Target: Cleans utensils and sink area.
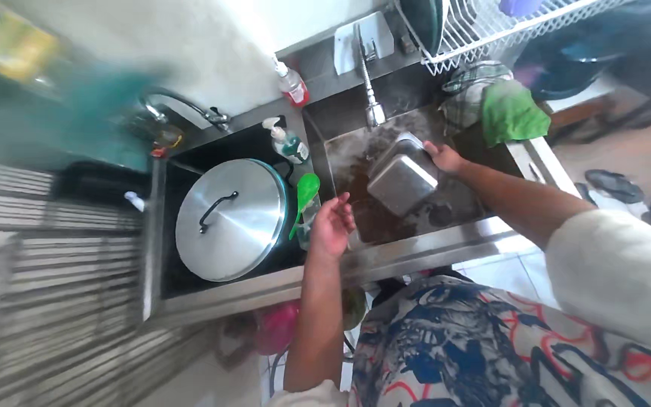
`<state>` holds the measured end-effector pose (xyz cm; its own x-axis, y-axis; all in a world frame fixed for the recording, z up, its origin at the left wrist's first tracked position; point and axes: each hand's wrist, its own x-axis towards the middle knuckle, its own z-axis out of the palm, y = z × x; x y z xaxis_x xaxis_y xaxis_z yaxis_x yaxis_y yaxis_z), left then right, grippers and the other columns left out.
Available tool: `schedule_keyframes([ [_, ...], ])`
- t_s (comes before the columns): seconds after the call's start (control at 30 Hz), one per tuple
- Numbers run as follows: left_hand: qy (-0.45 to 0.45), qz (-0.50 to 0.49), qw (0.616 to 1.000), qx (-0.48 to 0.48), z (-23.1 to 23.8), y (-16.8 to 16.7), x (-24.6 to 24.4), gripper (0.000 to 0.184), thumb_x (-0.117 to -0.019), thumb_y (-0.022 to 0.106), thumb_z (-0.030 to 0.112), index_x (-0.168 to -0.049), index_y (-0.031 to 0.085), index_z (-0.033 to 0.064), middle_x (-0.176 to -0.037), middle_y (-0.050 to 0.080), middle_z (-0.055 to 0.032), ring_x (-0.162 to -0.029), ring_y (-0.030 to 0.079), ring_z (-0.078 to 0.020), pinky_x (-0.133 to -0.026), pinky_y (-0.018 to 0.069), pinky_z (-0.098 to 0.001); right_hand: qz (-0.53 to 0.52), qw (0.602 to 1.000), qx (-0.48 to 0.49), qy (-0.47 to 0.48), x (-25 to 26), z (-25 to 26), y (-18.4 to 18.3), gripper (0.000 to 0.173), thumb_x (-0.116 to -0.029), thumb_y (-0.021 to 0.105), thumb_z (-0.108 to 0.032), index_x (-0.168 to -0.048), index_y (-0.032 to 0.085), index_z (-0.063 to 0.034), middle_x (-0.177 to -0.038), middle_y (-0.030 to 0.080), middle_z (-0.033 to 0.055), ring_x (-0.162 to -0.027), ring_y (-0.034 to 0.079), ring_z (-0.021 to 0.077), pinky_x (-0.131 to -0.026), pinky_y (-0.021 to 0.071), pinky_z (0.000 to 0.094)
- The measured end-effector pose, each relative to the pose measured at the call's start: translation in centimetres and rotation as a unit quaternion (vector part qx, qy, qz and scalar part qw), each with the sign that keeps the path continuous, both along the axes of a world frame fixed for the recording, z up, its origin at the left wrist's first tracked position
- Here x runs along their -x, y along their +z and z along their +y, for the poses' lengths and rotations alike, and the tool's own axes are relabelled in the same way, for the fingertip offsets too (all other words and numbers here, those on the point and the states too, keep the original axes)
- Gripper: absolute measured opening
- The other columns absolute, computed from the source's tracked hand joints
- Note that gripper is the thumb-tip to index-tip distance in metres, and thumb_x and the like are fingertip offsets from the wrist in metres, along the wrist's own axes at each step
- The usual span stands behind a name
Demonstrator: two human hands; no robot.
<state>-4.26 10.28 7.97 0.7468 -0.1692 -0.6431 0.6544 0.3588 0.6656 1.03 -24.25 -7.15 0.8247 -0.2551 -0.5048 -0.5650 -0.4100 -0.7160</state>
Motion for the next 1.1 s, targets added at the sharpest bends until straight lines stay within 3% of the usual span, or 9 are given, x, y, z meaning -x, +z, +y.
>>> schedule_keyframes([
  [0.1,-0.017,-0.017,1.0,-0.002,2.0,0.9,1.1,0.037,-0.11,0.034,0.022,-0.115,0.064,0.002,-0.071,0.06,-0.0023,-0.055,0.058,-0.0095,-0.052,0.0515,-0.0213,0.013,0.987,-0.085,-0.138,2.8,1.4,0.9,0.083,-0.1086,0.022,-0.063,-0.131,0.06,0.0068,-0.128,0.063,0.0301,-0.119,0.063,0.0402,-0.103,0.0487,0.0595],
  [0.17,-0.037,-0.035,0.999,0.001,3.5,1.1,1.8,0.035,-0.1094,0.036,0.022,-0.115,0.065,0.004,-0.072,0.06,-0.0009,-0.056,0.058,-0.008,-0.052,0.0514,-0.0201,-0.011,0.965,-0.147,-0.216,4.7,2.5,2.1,0.071,-0.1109,0.023,-0.057,-0.137,0.057,0.0008,-0.128,0.064,0.0211,-0.113,0.064,0.0287,-0.097,0.0531,0.0484],
  [0.3,-0.074,-0.086,0.994,-0.01,6.2,1.5,2.7,0.036,-0.11,0.035,0.024,-0.121,0.065,0.0062,-0.074,0.059,0.0013,-0.057,0.057,-0.0066,-0.054,0.0522,-0.0197,-0.102,0.907,-0.244,-0.327,5.6,3.0,4.6,0.03,-0.1058,0.055,-0.02,-0.134,0.055,-0.0082,-0.115,0.064,0.0081,-0.098,0.064,0.0159,-0.082,0.0574,0.0371],
  [0.47,-0.098,-0.125,0.987,-0.01,8.0,1.5,3.6,0.038,-0.1105,0.032,0.023,-0.122,0.064,0.0064,-0.076,0.06,0.0012,-0.059,0.058,-0.0066,-0.055,0.0529,-0.0196,-0.177,0.866,-0.311,-0.351,6.5,3.1,8.5,0.022,-0.1052,0.055,-0.019,-0.126,0.056,-0.0123,-0.104,0.066,0.0041,-0.092,0.066,0.0148,-0.077,0.0593,0.0386],
  [0.63,-0.12,-0.107,0.987,-0.009,7.6,1.1,4.4,0.039,-0.1111,0.03,0.021,-0.12,0.064,0.0046,-0.075,0.061,0.0006,-0.059,0.059,-0.0073,-0.058,0.0539,-0.0209,-0.13,0.871,-0.284,-0.379,9.1,3.5,6.6,0.025,-0.1019,0.06,-0.016,-0.126,0.057,-0.0101,-0.105,0.064,0.0058,-0.091,0.064,0.0159,-0.076,0.0576,0.0393],
  [0.8,-0.111,-0.074,0.991,-0.009,8.0,-0.2,5.0,0.039,-0.1113,0.029,0.019,-0.121,0.063,0.0013,-0.076,0.061,-0.0008,-0.061,0.06,-0.0082,-0.058,0.0534,-0.0215,-0.134,0.785,-0.357,-0.488,11.6,2.6,5.5,0.006,-0.1076,0.047,-0.016,-0.108,0.052,-0.0153,-0.086,0.059,-0.0011,-0.072,0.06,0.0075,-0.061,0.0544,0.0273],
  [0.9,-0.098,-0.058,0.993,-0.011,7.7,-0.7,5.1,0.04,-0.1118,0.029,0.019,-0.12,0.063,0.0006,-0.075,0.06,-0.0012,-0.059,0.059,-0.0086,-0.058,0.053,-0.0216,-0.117,0.816,-0.316,-0.469,11.2,1.4,5.8,0.026,-0.1098,0.044,-0.025,-0.131,0.052,-0.0126,-0.11,0.06,0.0054,-0.095,0.061,0.0154,-0.079,0.0556,0.0385],
  [0.97,-0.094,-0.053,0.994,-0.012,7.1,-0.8,5.3,0.04,-0.1118,0.029,0.019,-0.12,0.063,0.0002,-0.075,0.06,-0.0014,-0.06,0.059,-0.009,-0.058,0.0532,-0.0218,-0.129,0.834,-0.294,-0.448,10.7,1.4,6.6,0.03,-0.1083,0.048,-0.027,-0.134,0.054,-0.0112,-0.114,0.065,0.0076,-0.099,0.065,0.0186,-0.083,0.058,0.0427],
  [1.1,-0.085,-0.063,0.994,-0.013,5.7,-0.9,5.7,0.04,-0.1117,0.028,0.018,-0.12,0.062,-0.0005,-0.076,0.061,-0.0021,-0.059,0.059,-0.0087,-0.058,0.0534,-0.0213,-0.169,0.81,-0.32,-0.461,11.0,0.7,5.3,0.022,-0.108,0.049,-0.017,-0.128,0.053,-0.0097,-0.107,0.062,0.006,-0.093,0.063,0.015,-0.077,0.0568,0.0374],
])
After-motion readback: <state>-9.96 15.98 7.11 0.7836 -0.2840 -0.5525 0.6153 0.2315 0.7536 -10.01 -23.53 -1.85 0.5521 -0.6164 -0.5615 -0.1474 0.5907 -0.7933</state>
